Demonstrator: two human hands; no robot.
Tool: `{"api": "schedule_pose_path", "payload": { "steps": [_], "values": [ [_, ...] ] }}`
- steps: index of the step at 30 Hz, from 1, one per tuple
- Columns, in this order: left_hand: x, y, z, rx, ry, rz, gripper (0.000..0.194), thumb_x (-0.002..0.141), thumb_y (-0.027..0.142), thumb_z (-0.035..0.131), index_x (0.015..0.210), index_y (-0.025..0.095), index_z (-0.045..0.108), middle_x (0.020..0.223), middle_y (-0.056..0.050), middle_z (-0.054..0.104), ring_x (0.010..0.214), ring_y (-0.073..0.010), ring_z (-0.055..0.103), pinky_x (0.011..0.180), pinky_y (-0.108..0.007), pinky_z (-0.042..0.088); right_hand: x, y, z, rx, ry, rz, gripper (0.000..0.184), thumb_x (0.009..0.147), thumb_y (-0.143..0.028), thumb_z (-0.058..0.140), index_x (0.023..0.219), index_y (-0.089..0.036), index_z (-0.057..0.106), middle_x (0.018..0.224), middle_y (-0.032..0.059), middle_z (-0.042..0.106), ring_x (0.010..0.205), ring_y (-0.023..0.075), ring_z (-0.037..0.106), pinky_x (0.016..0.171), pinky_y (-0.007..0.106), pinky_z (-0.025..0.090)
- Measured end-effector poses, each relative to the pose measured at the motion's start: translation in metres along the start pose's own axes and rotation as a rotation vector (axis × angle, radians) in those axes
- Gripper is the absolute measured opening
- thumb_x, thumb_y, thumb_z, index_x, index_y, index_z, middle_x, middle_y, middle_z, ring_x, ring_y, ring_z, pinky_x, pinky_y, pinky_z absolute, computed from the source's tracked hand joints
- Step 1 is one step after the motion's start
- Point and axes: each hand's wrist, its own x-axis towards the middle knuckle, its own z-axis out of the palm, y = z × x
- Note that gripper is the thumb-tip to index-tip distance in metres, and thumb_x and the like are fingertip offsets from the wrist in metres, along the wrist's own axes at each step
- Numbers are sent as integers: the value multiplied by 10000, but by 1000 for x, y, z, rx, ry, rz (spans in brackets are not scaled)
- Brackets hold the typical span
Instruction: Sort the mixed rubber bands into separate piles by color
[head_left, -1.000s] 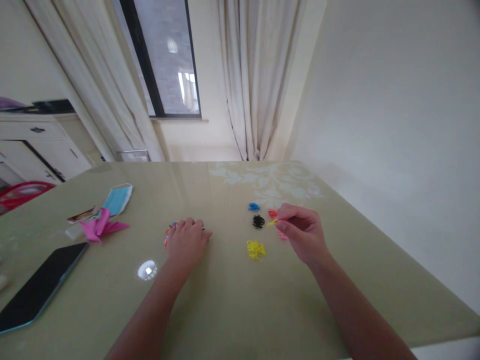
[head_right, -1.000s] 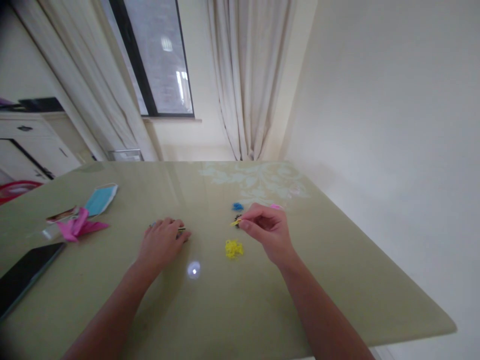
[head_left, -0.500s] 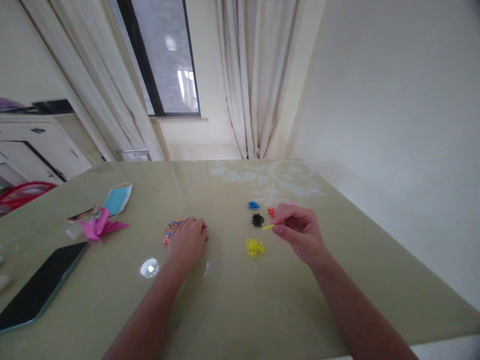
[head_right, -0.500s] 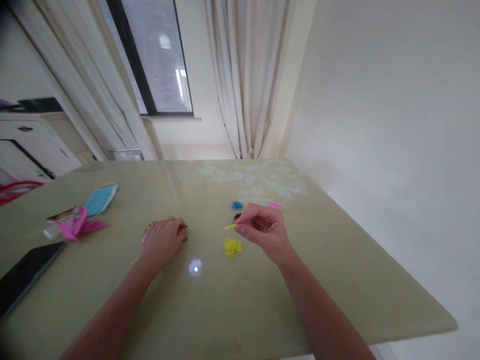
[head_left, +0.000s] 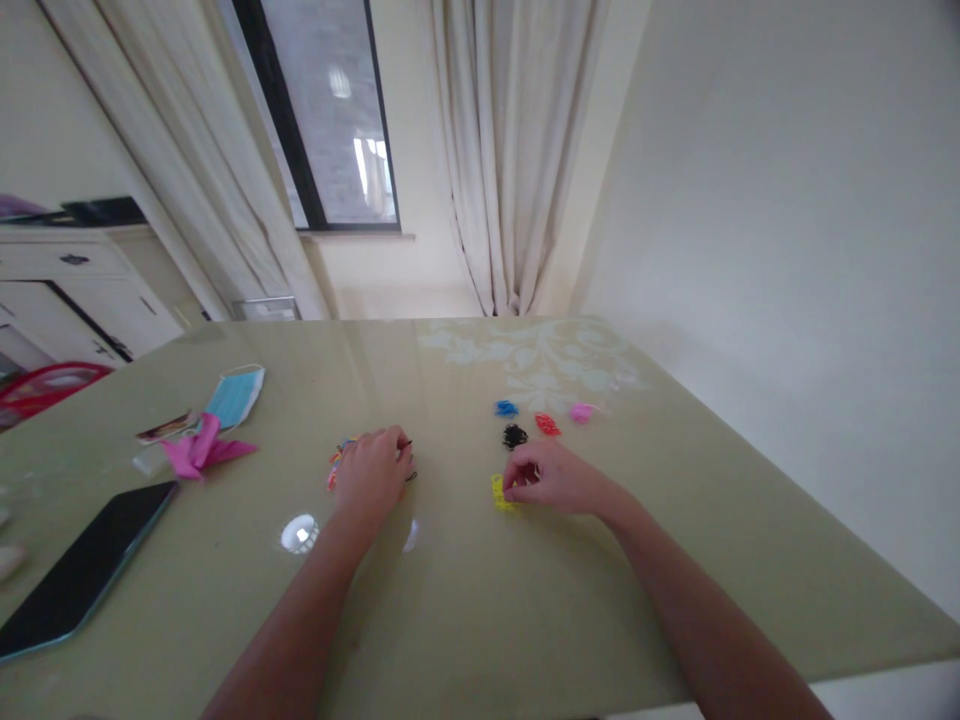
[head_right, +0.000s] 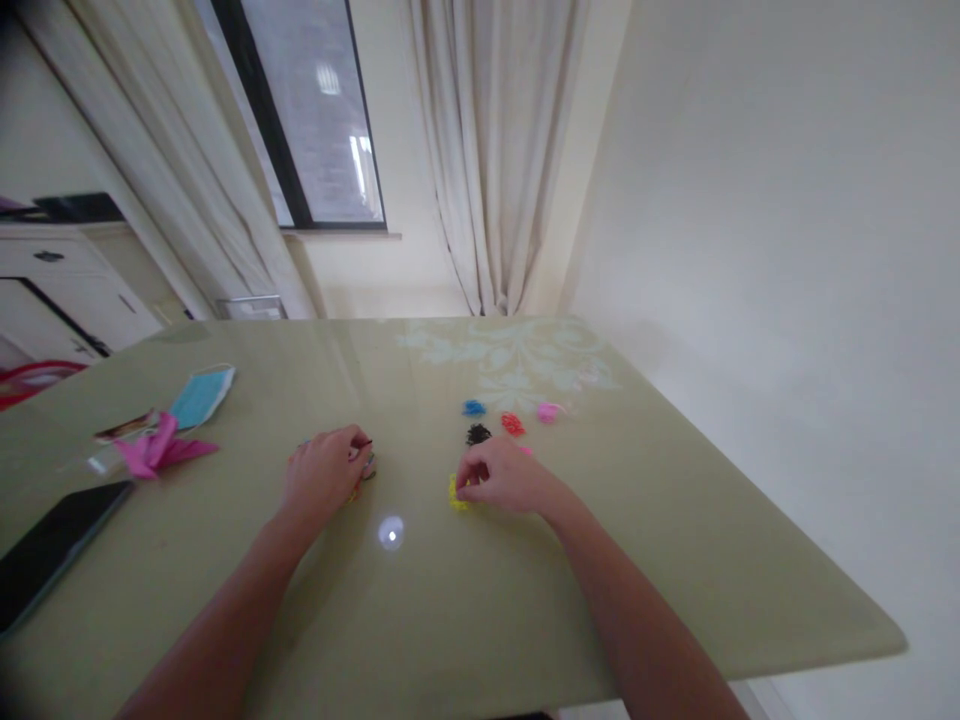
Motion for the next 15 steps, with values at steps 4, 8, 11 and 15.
{"api": "schedule_pose_path", "payload": {
  "steps": [4,8,11,15],
  "values": [
    [0,0,0,-52,31,11,216,971,294,532,959,226,737,1019,-107,789,987,-301,726,851,-390,491,-1,2,-4,-17,-4,39,29,778,-178,781,791,-175,806,685,4,652,640,143,574,585,246,402],
    [2,-1,2,-141,33,8,174,963,283,563,929,236,727,934,-75,790,924,-276,730,836,-371,488,0,0,-6,27,49,55,63,790,-222,803,785,-165,775,685,-1,641,637,138,565,577,247,395],
    [4,-4,7,-218,39,21,152,953,253,577,958,234,728,912,-69,789,883,-259,732,820,-358,493,2,-4,-1,47,124,44,119,821,-263,798,775,-164,750,668,-9,618,623,130,549,576,248,390],
    [6,-6,11,-314,71,71,195,930,205,574,1030,225,741,956,-66,790,856,-230,731,815,-338,505,5,-10,9,90,201,7,131,857,-279,779,797,-168,744,656,-19,599,610,123,532,577,247,384]
  ]
}}
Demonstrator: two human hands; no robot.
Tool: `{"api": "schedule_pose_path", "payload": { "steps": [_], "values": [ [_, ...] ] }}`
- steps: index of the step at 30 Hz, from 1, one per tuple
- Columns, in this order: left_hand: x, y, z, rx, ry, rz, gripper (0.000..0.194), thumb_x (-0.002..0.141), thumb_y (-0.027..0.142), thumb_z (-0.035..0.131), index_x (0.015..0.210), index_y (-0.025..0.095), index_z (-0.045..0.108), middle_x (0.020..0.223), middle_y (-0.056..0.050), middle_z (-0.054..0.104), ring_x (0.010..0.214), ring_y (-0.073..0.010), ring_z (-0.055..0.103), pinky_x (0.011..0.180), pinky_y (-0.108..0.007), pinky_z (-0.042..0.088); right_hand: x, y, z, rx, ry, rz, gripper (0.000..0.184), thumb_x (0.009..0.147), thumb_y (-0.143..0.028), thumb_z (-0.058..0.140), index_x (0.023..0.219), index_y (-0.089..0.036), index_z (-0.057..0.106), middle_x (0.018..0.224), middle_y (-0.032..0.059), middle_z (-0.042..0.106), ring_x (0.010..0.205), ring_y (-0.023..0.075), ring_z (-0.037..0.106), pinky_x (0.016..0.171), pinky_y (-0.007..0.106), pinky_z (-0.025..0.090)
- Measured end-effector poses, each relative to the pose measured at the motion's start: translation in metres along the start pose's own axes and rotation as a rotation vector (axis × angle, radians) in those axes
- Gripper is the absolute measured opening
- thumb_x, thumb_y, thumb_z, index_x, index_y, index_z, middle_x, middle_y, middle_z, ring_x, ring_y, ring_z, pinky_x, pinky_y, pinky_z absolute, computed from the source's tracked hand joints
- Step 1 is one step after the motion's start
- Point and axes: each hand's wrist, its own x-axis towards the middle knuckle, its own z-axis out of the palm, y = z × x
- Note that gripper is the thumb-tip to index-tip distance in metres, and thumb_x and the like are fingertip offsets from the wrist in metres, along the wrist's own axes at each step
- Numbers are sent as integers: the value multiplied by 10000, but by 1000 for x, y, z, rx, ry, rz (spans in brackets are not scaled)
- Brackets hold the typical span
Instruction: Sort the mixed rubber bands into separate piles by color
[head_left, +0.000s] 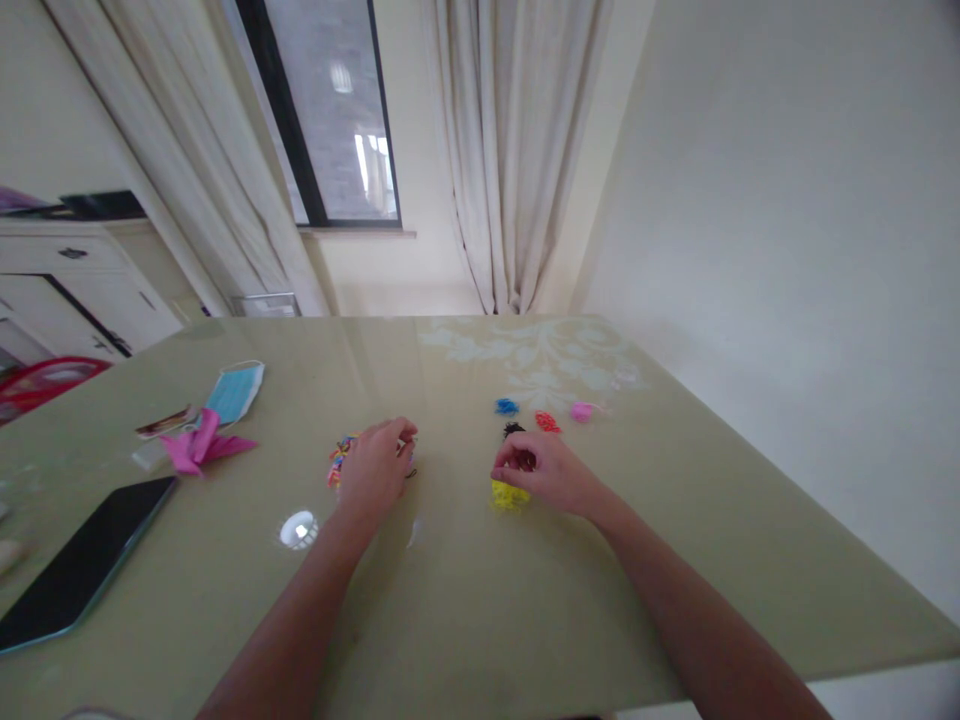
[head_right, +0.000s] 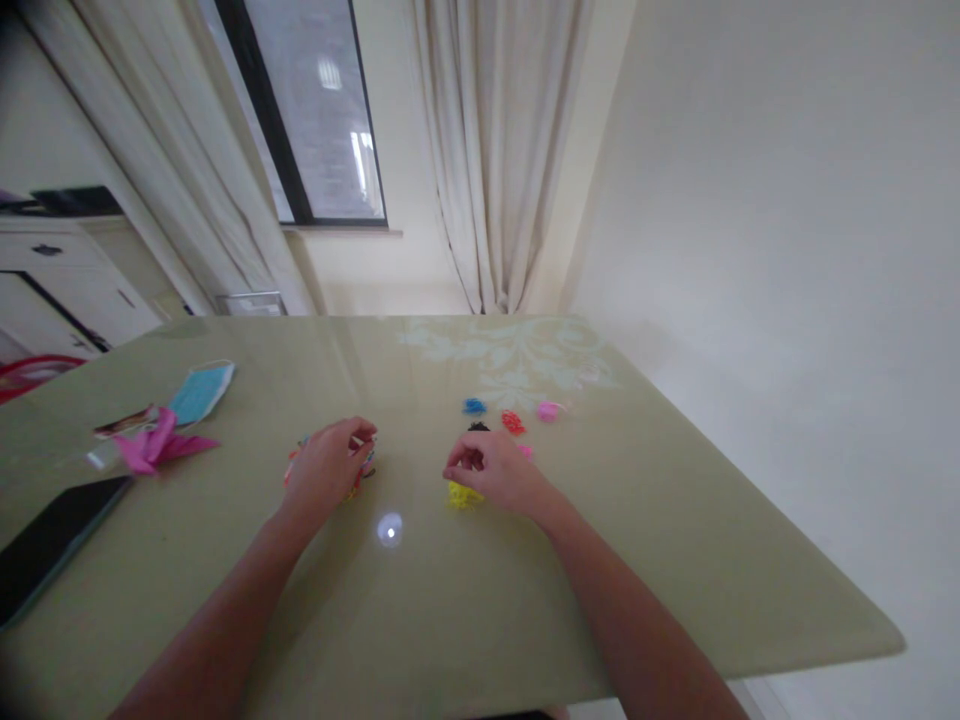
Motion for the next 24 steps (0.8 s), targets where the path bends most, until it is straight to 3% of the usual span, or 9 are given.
{"api": "schedule_pose_path", "payload": {
  "steps": [6,10,16,19,24],
  "values": [
    [2,7,-4,-258,-38,2,103,822,273,666,832,233,760,833,-28,768,758,-202,708,749,-314,530,0,-1,13,27,84,-42,152,885,-311,773,820,-174,755,654,-17,598,605,121,513,573,247,372],
    [2,10,-2,-490,-82,1,181,782,384,717,834,215,754,746,-20,753,682,-192,683,661,-305,531,1,-2,18,43,153,-57,195,911,-355,749,841,-174,758,659,-9,613,597,121,509,572,250,375],
    [-7,25,0,-912,-182,31,350,751,503,812,896,190,752,890,-59,808,831,-202,734,776,-319,585,-1,-13,19,115,187,-55,307,931,-477,725,965,-177,782,704,2,635,600,123,503,569,256,382],
    [-13,36,2,-1010,-255,51,381,727,523,849,882,188,753,906,-65,812,855,-205,742,821,-334,599,-3,-18,19,156,181,-49,367,923,-532,721,1003,-179,787,715,6,640,597,124,498,563,258,382],
    [-19,46,5,-1084,-358,62,371,711,494,875,853,177,745,854,-51,797,802,-185,734,788,-318,602,-4,-16,21,147,205,-86,324,938,-479,702,861,-171,763,695,16,640,594,124,494,560,263,375]
  ]
}}
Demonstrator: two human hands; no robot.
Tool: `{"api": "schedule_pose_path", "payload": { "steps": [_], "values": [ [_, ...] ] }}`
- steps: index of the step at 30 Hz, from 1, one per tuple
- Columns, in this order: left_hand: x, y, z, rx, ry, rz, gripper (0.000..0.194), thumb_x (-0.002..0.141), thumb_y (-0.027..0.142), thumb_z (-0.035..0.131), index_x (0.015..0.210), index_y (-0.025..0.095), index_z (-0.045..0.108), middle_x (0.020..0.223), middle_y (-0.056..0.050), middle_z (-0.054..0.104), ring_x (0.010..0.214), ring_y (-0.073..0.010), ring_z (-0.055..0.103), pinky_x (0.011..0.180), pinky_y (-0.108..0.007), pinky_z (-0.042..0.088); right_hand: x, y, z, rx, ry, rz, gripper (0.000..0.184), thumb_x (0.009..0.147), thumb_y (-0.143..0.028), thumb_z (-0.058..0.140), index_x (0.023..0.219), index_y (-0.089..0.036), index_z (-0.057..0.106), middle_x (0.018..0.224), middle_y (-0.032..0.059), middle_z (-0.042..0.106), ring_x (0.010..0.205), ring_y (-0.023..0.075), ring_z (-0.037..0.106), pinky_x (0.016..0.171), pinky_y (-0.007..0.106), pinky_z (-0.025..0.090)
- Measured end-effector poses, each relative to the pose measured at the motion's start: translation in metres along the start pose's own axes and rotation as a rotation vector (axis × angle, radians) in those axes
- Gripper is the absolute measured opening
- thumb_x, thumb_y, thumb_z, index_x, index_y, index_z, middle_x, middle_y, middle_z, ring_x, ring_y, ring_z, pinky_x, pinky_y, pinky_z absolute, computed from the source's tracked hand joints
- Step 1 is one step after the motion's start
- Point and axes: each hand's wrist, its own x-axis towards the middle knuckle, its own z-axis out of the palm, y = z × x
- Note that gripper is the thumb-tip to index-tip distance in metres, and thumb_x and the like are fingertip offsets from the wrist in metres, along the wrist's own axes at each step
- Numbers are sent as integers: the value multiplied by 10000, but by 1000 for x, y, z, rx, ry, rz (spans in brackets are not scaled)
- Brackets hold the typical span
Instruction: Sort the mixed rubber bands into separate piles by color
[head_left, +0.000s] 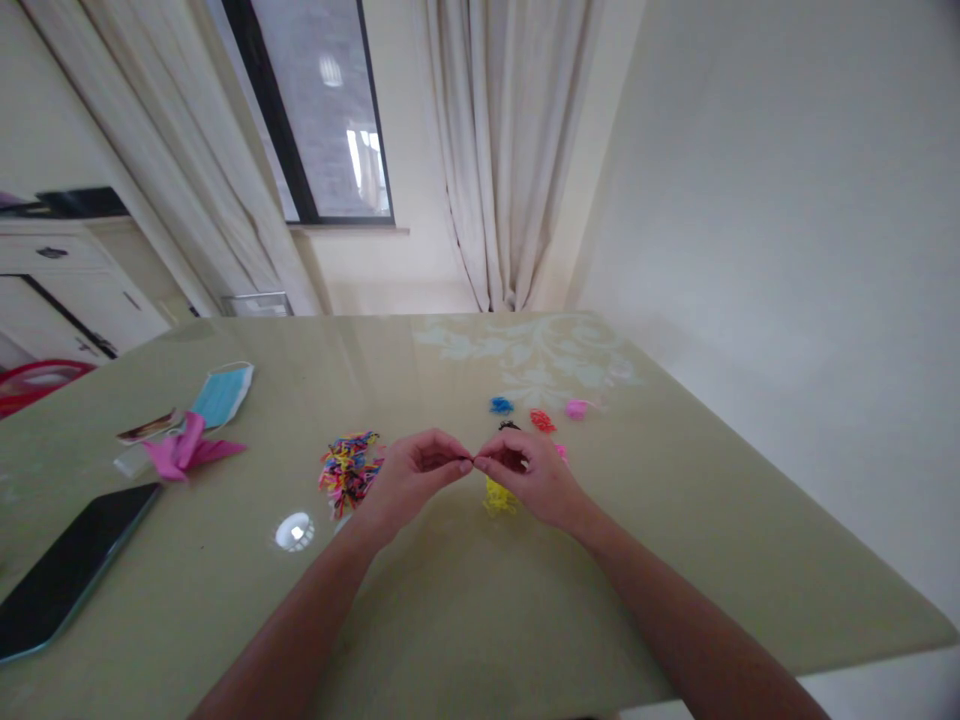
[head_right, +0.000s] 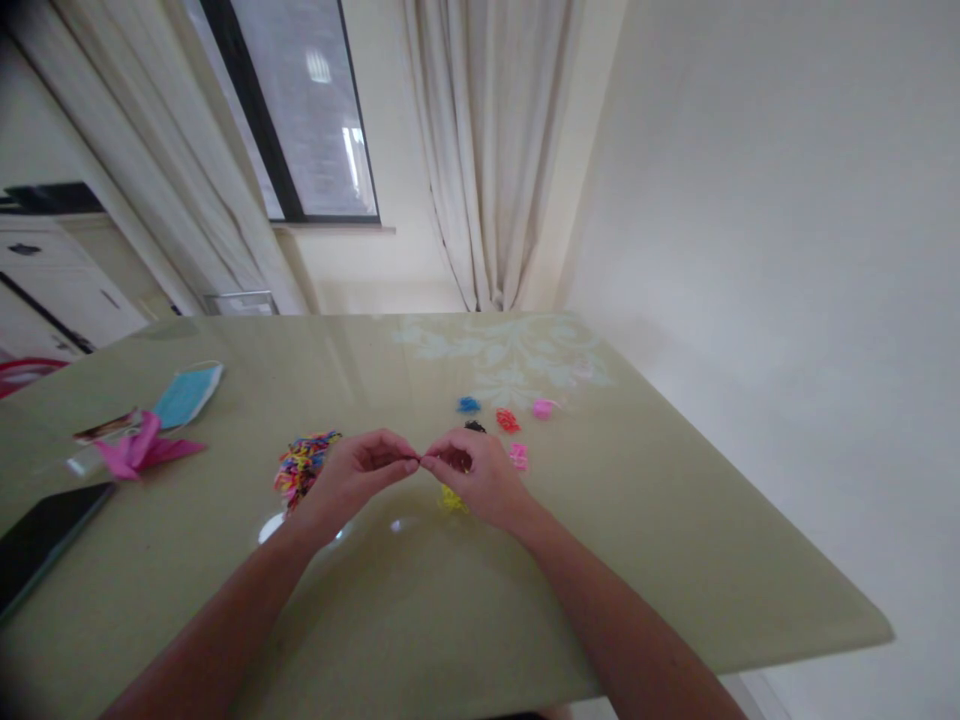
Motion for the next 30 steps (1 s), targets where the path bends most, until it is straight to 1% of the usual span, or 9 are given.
{"api": "schedule_pose_path", "payload": {
  "steps": [4,7,9,12,15,19,25,27,30],
  "values": [
    [-1,2,2,-9,-36,4,334,730,453,868,862,172,745,858,-54,796,792,-178,730,782,-315,598,-1,2,2,11,14,-11,279,915,-437,715,833,-171,734,661,2,609,585,120,480,550,259,366],
    [-1,2,0,50,-44,32,317,758,440,838,904,174,746,892,-64,799,816,-188,735,785,-319,594,0,-1,-3,106,-7,45,305,884,-470,737,813,-175,704,646,-9,583,578,117,468,539,258,360],
    [0,-1,-7,206,-9,53,285,798,428,790,942,185,751,914,-65,798,820,-195,730,772,-319,584,1,-5,-12,230,7,80,345,857,-513,758,794,-181,688,670,-5,587,599,122,480,551,260,381],
    [1,-7,-23,615,64,18,186,852,348,715,967,209,760,959,-61,795,828,-208,713,763,-327,554,3,-9,-29,387,84,102,382,808,-549,805,758,-192,679,677,-10,570,599,117,461,552,259,392],
    [1,-15,-38,990,100,-65,187,835,258,722,1006,202,773,1044,-92,775,953,-250,706,874,-363,527,4,-9,-43,469,148,138,383,785,-550,833,749,-197,688,615,-32,498,530,95,356,471,243,303],
    [2,-23,-47,1137,91,-104,152,890,200,659,995,191,769,1058,-108,755,1018,-254,697,921,-355,499,2,0,-50,496,214,160,397,761,-573,844,761,-208,689,589,-37,459,507,95,310,432,240,232],
    [5,-24,-49,1168,69,-125,153,908,153,600,902,202,745,997,-90,770,980,-246,696,884,-347,490,5,12,-56,357,227,150,385,824,-598,783,796,-223,699,567,-37,459,497,118,341,440,260,284],
    [5,-23,-50,1183,53,-131,155,921,168,587,906,200,738,1005,-93,767,985,-249,695,884,-350,489,7,16,-57,204,207,120,366,867,-575,743,822,-213,709,600,-22,520,514,126,393,469,267,319],
    [4,-21,-47,1211,47,-132,169,944,178,555,922,195,722,1024,-100,754,1011,-252,687,897,-351,487,12,27,-55,-191,144,33,300,937,-473,674,855,-189,721,677,13,612,584,145,494,558,280,380]
  ]
}}
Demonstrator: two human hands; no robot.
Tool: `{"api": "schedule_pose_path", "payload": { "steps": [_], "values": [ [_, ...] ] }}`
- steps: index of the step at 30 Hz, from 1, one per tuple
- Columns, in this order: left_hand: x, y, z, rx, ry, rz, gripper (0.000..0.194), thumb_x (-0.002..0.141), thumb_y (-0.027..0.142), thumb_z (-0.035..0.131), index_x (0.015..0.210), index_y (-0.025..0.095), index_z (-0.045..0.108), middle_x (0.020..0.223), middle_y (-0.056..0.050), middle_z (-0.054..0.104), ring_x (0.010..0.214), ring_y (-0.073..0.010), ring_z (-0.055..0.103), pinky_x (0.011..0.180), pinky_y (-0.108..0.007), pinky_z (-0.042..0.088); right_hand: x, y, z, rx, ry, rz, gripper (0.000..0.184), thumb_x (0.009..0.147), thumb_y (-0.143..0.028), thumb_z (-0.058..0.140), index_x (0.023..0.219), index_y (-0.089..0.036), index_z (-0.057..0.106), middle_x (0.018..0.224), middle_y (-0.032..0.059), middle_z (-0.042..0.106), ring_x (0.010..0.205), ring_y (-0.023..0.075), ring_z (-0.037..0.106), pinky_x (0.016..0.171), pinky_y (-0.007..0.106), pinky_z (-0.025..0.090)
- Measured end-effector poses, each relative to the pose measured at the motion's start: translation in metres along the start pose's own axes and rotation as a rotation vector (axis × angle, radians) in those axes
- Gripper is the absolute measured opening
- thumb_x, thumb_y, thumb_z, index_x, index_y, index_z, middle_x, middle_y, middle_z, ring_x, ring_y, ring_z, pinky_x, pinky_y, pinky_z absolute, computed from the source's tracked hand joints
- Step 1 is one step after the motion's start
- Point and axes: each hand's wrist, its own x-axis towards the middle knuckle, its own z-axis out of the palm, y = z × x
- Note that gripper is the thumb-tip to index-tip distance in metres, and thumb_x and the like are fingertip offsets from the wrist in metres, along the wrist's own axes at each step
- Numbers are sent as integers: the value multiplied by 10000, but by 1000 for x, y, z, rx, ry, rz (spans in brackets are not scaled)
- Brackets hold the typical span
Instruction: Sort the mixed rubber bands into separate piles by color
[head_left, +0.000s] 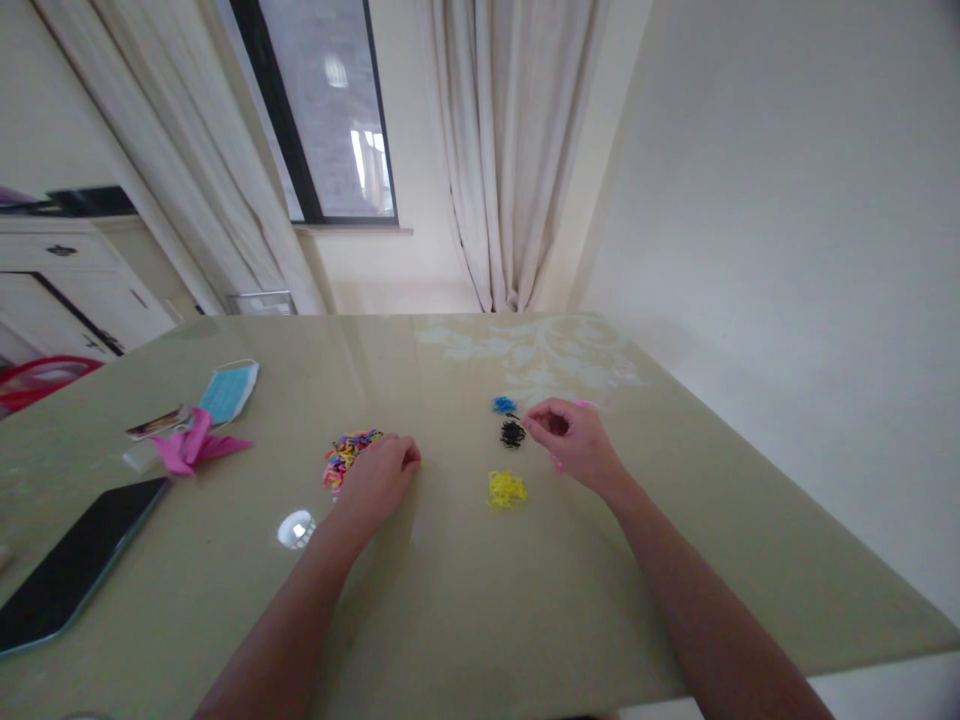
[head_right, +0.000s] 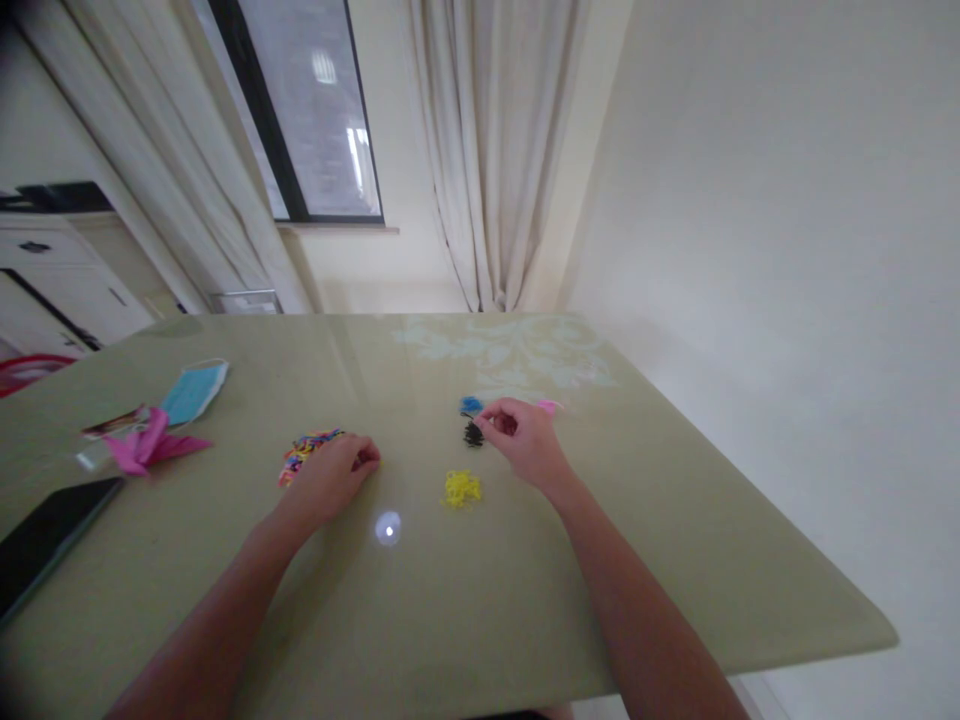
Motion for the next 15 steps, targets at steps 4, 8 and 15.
{"api": "schedule_pose_path", "payload": {
  "steps": [4,8,15],
  "values": [
    [-3,8,3,107,0,11,210,969,146,494,952,170,702,1068,-127,725,1042,-269,668,925,-364,475,3,16,15,-470,-119,-101,217,1002,-312,602,889,-178,730,820,59,698,720,179,598,674,296,420],
    [-4,13,5,156,38,43,246,990,125,444,974,170,686,1074,-145,721,1059,-282,659,932,-374,460,5,25,23,-651,-192,-115,173,1018,-273,610,962,-193,753,967,92,746,881,226,656,713,298,438],
    [-4,30,-1,-381,192,126,155,994,259,530,943,205,665,943,-65,767,897,-226,705,842,-338,516,2,13,17,-464,-128,-106,220,1014,-333,652,889,-186,758,876,69,724,762,192,627,703,301,430]
  ]
}}
